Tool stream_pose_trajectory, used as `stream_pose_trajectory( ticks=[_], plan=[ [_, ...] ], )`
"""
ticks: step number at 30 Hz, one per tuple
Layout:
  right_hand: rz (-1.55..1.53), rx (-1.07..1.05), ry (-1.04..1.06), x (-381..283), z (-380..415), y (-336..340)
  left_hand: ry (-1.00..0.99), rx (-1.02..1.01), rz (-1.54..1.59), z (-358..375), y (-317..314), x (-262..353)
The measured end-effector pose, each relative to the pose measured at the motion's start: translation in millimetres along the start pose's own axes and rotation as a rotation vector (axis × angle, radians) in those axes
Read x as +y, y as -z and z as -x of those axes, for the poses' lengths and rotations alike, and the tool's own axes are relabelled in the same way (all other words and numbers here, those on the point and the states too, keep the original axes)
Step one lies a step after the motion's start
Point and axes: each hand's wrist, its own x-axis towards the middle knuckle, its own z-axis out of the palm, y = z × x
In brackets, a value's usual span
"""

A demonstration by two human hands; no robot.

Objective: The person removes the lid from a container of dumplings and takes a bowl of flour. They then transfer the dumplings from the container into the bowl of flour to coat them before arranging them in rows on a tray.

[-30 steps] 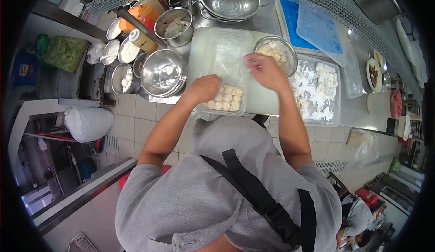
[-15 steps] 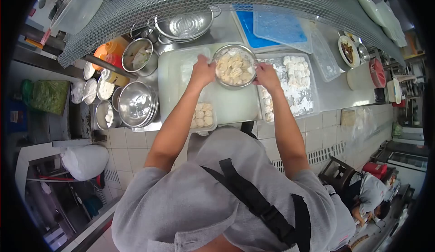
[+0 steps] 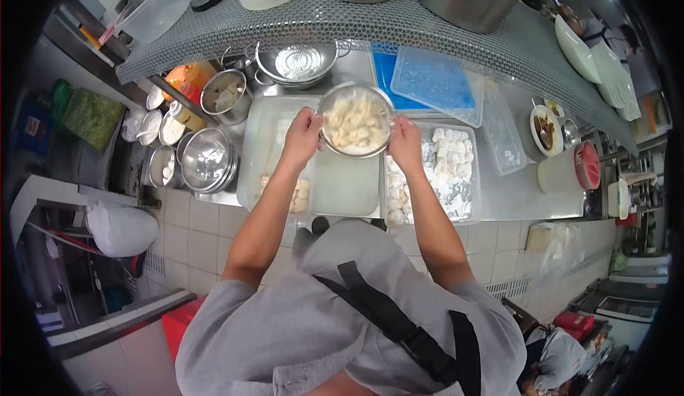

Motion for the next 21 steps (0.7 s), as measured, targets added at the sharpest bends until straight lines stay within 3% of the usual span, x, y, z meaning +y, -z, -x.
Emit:
stream_pose_trajectory(
  ticks=[1, 3, 6, 8, 11, 12, 14, 15, 20, 21],
  plan=[
    [0.001, -0.009, 0.003, 19, 3, -3, 0.125, 0.018, -0.075, -1, 0, -12],
    [0.134, -0.040, 0.051, 20, -7, -5, 0.136, 0.044, -0.107, -1, -4, -13],
    [0.071, -0.027, 0.059, -10, -4, 10, 0.115, 0.083, -0.102, 12, -10, 7],
    [0.093, 0.015, 0.196, -15, -3, 15, -0.033, 0.074, 0.037, 27, -17, 37],
    [-0.035, 0.210, 0.576, -11, 3, 7, -0.098, 0.076, 0.047, 30, -17, 8],
    [-0.034, 0.199, 0.571, 0, -6, 3, -0.090, 0.084, 0.049, 22, -15, -8],
    [0.047, -0.157, 0.031, 32, -17, 1, 0.082, 0.136, -0.146, 7, -10, -32],
    [0.113, -0.084, 0.190, 64, -28, -9, 0.172, 0.159, -0.180, 5, -10, -25],
    [-0.010, -0.119, 0.060, -31, -5, 11, -0.016, 0.170, -0.163, 21, -8, 29],
    [-0.039, -0.049, 0.207, -43, -1, 14, -0.095, 0.137, -0.128, 28, -7, 40]
  ],
)
